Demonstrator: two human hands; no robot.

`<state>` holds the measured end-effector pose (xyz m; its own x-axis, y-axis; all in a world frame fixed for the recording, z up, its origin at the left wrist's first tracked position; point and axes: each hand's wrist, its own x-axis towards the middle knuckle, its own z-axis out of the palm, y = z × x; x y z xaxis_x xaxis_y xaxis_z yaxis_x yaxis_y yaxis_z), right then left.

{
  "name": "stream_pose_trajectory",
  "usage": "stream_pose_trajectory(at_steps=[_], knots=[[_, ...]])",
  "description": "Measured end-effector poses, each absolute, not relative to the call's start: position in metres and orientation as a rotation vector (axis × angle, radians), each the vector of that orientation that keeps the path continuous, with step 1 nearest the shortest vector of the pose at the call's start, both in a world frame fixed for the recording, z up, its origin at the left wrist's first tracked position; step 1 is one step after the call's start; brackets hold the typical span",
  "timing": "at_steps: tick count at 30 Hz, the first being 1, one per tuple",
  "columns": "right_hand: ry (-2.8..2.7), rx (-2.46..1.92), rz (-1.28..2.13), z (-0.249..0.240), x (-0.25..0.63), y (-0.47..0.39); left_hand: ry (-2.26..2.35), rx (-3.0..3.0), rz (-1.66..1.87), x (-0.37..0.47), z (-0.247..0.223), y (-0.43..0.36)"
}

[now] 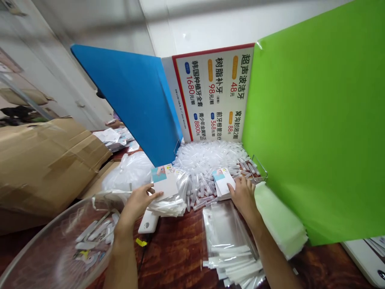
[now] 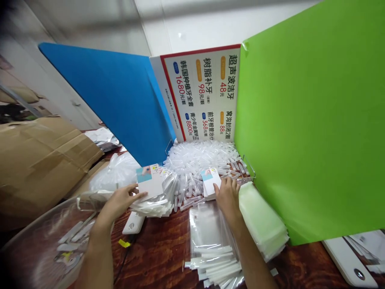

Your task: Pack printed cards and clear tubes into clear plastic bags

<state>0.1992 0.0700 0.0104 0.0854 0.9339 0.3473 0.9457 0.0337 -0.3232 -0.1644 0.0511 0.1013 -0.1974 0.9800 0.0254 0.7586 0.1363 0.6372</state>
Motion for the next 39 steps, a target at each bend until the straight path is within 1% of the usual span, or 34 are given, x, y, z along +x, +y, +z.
stream_pose_trajectory(at_steps=[2,5,8,10,12,15,18,22,27,30,36,39], knots=[[-1.866,-1.993,-0.058,0.006,0.202,0.072,2.126,1.758,0.765,-0.168,0.096,0.057],[-1.881,-2.026,-0.022,0.003,0.204,0.071,2.245,1.872,0.981,-0.148,0.09,0.051],[-1.843,-1.999,0.002,0.003,0.203,0.071,2.118,1.854,1.147,-0.095,0.072,0.026],[-1.761,-1.941,0.016,0.004,0.202,0.072,1.887,1.77,1.098,-0.048,0.046,0.005],[-1.654,-1.809,0.076,0.006,0.202,0.072,1.715,1.726,0.968,-0.007,0.013,-0.013],[-1.5,-1.552,0.305,0.015,0.208,0.066,1.744,1.61,0.809,0.024,-0.033,-0.024],[-1.365,-1.405,0.546,0.026,0.218,0.052,1.758,1.473,0.86,0.018,-0.052,-0.019],[-1.17,-1.349,0.728,0.034,0.23,0.032,1.596,1.311,0.939,-0.007,-0.042,-0.009],[-1.065,-1.358,0.791,0.03,0.242,0.012,1.509,1.159,1.0,-0.026,-0.021,-0.016],[-1.143,-1.381,0.799,0.031,0.254,0.0,1.489,1.012,1.071,-0.028,-0.009,-0.021],[-1.513,-1.368,0.849,0.035,0.267,-0.018,1.145,0.286,1.38,-0.012,0.014,-0.01],[-1.563,-1.312,0.931,0.034,0.26,-0.021,1.065,0.193,1.414,0.0,0.017,-0.004]])
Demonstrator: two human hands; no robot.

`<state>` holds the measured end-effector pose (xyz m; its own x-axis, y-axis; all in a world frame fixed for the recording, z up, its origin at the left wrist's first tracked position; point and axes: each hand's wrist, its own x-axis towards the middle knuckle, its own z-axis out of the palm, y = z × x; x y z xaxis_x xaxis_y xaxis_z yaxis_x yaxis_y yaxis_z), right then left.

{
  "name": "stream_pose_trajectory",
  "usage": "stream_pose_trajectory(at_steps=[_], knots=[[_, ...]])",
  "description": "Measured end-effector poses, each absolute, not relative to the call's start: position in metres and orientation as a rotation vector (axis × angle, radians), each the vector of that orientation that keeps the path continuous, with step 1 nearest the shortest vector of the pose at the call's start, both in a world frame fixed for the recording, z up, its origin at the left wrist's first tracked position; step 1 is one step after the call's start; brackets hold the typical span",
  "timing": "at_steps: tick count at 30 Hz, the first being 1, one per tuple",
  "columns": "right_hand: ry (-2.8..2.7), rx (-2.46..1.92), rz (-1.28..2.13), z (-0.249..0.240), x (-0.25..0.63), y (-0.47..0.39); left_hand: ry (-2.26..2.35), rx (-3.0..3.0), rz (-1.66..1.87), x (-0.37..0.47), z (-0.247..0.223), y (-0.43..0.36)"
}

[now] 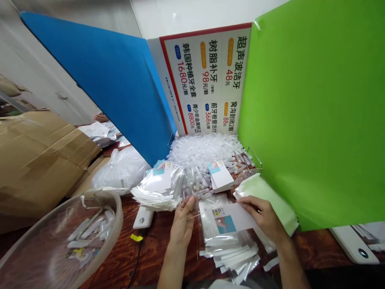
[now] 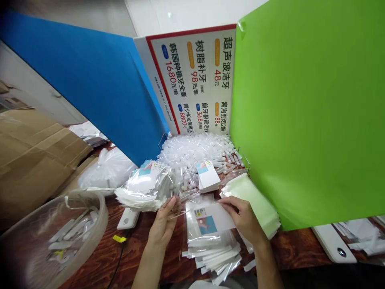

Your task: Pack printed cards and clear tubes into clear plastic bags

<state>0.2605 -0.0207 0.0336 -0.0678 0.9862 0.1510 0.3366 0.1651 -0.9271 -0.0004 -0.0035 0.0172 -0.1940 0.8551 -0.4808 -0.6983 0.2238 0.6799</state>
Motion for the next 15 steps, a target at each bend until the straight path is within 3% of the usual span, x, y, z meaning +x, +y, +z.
stream_pose_trajectory(at_steps=[8,15], knots=[[-1.211,-1.247,0.955,0.024,0.233,-0.016,1.098,0.448,1.349,0.015,0.02,-0.016],[-1.143,-1.058,1.187,0.026,0.19,-0.009,1.286,0.74,1.226,0.029,0.016,-0.028]])
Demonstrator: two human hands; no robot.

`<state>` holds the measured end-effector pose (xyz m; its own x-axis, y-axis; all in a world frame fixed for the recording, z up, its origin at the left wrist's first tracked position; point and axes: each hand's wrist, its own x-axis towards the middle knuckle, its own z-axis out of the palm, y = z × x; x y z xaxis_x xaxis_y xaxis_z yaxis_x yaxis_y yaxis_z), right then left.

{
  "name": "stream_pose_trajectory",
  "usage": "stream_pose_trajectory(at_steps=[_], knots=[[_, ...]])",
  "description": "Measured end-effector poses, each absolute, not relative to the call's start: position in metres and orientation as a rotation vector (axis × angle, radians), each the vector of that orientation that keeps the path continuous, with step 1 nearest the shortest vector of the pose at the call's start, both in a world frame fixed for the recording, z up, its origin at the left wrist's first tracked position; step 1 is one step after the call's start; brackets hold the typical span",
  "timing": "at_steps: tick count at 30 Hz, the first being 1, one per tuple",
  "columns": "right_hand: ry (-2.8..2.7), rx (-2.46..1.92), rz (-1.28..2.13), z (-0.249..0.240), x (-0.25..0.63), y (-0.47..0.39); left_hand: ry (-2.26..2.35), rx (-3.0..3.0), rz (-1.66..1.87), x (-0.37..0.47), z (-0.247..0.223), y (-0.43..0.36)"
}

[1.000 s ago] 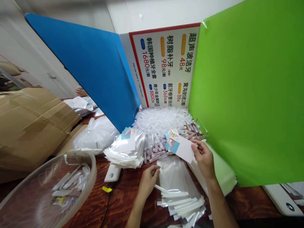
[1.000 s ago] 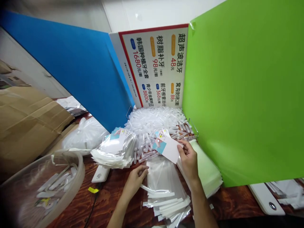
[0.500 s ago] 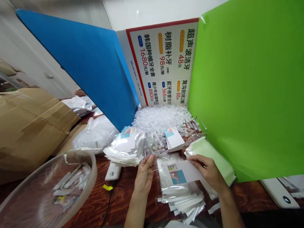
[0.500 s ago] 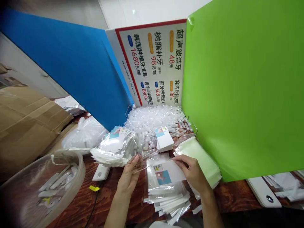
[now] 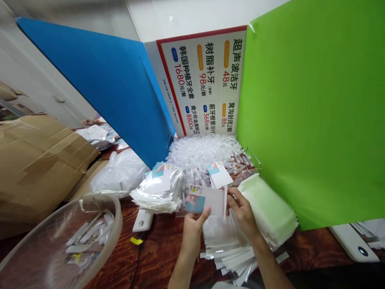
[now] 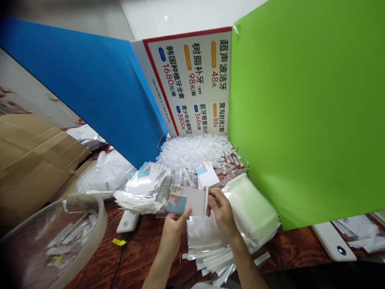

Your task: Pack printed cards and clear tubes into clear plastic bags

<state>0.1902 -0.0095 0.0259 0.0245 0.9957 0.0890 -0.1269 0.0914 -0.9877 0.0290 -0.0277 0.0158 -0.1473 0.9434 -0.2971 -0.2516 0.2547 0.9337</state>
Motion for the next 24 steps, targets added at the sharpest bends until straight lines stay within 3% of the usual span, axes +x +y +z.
stream_pose_trajectory(at_steps=[7,12,16,21,24], knots=[[-1.264,-1.028,1.139,0.029,0.172,0.0,1.493,1.035,1.232,-0.016,0.055,-0.009],[-1.643,-1.403,0.495,0.026,0.193,0.036,1.816,1.402,1.249,-0.107,0.092,0.028],[-1.84,-1.878,0.039,0.019,0.198,0.055,2.188,1.732,1.026,-0.152,0.096,0.057],[-1.895,-2.065,-0.04,0.011,0.194,0.055,2.365,1.935,1.268,-0.128,0.085,0.054],[-1.86,-2.066,-0.002,0.009,0.194,0.056,2.183,1.788,1.347,-0.073,0.058,0.022]])
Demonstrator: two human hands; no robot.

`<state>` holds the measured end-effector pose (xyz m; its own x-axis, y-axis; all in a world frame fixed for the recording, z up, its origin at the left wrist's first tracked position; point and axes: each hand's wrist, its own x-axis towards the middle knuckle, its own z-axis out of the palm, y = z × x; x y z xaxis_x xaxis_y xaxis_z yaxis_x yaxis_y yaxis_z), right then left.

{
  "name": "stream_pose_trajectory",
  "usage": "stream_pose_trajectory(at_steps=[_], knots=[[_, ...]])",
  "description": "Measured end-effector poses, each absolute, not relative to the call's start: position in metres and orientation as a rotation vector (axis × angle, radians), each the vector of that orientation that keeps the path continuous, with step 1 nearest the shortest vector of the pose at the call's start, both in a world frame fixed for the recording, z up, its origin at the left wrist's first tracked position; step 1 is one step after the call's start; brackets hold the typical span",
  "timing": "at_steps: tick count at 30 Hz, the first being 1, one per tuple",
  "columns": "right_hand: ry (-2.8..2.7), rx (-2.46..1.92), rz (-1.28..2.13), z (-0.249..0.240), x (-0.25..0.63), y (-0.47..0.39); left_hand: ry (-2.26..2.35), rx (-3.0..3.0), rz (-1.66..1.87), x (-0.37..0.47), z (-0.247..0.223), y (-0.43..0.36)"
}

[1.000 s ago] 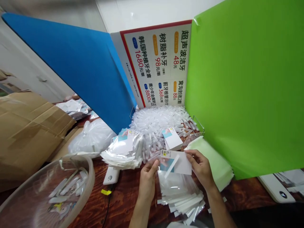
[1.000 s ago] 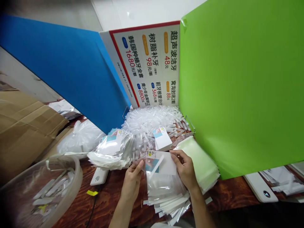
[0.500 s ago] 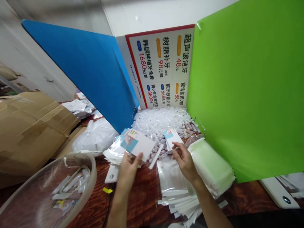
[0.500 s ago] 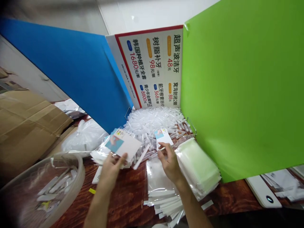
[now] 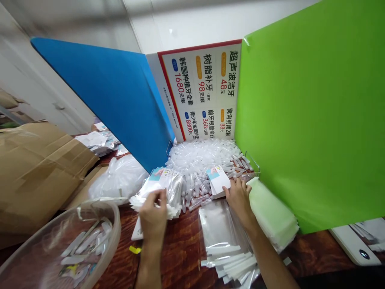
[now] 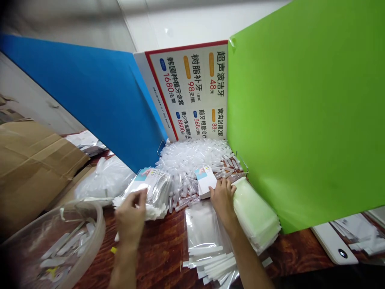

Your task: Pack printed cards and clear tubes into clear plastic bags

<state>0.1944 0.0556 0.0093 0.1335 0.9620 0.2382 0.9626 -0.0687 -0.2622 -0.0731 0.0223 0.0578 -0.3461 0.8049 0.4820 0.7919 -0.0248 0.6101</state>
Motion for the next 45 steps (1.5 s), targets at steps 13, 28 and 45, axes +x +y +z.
stream_pose_trajectory(at_steps=[13,28,45], knots=[[-1.368,-1.417,0.329,0.023,0.208,0.043,1.717,1.407,0.848,-0.023,-0.053,-0.026],[-1.863,-1.291,0.839,0.047,0.243,-0.009,1.442,0.683,1.465,-0.029,0.017,-0.024],[-1.266,-1.155,1.039,0.025,0.204,0.005,1.387,0.729,1.401,0.001,0.016,-0.039]])
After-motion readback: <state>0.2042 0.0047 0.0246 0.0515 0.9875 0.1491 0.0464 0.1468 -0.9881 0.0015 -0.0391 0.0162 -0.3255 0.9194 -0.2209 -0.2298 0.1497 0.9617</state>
